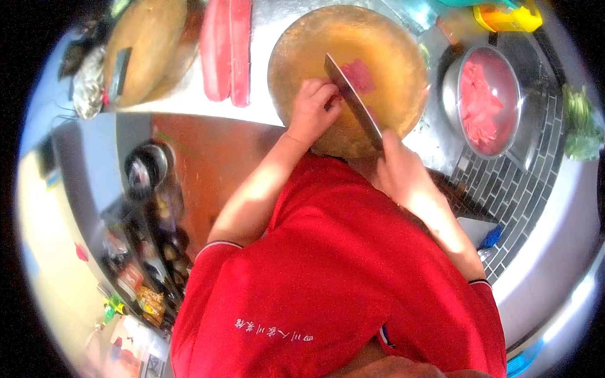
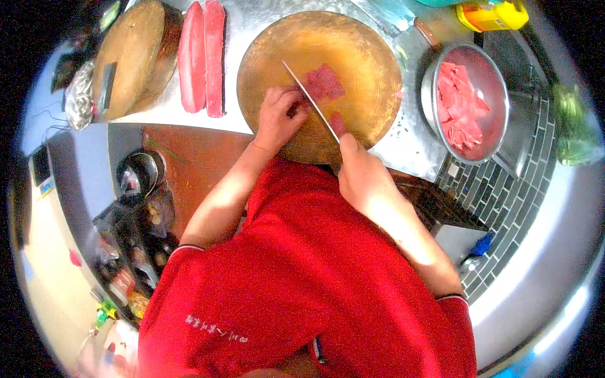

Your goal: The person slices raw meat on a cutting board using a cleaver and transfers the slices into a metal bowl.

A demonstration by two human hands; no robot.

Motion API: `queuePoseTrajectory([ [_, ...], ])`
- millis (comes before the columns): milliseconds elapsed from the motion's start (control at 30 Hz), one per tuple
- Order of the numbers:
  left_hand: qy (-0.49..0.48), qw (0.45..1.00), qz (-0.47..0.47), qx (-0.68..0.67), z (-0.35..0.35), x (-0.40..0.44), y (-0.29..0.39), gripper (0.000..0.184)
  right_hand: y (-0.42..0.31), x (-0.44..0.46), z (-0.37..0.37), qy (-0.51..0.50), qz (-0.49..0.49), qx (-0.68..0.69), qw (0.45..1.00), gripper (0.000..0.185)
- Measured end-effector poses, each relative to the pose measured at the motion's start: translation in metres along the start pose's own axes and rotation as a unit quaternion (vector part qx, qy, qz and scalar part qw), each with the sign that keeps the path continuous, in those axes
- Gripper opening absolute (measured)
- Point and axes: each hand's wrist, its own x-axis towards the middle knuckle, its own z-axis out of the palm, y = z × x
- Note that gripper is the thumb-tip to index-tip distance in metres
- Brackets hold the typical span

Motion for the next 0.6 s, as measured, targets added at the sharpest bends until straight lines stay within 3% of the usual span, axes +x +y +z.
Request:
queuePoseTrajectory([
  [133,0.022,1.0,0.015,-0.013,0.001,0.001,0.001,0.023,0.018,0.063,0.037,0.092,-0.092,0.0,0.991,0.029],
  [233,0.025,0.999,0.029,-0.009,-0.004,0.003,0.005,0.022,0.025,0.064,0.036,0.069,-0.062,0.008,0.996,0.03],
  [333,0.009,1.0,0.018,-0.01,-0.007,0.001,0.004,0.02,0.033,0.037,0.04,0.073,-0.096,-0.003,0.993,0.029],
  [467,-0.006,1.0,0.002,-0.003,-0.008,-0.004,0.004,0.022,0.032,-0.004,0.016,-0.023,0.038,0.001,0.999,0.025],
  [600,0.01,1.0,0.019,0.007,-0.004,-0.002,0.003,0.023,0.002,-0.011,0.003,0.002,0.015,0.003,1.0,0.023],
])
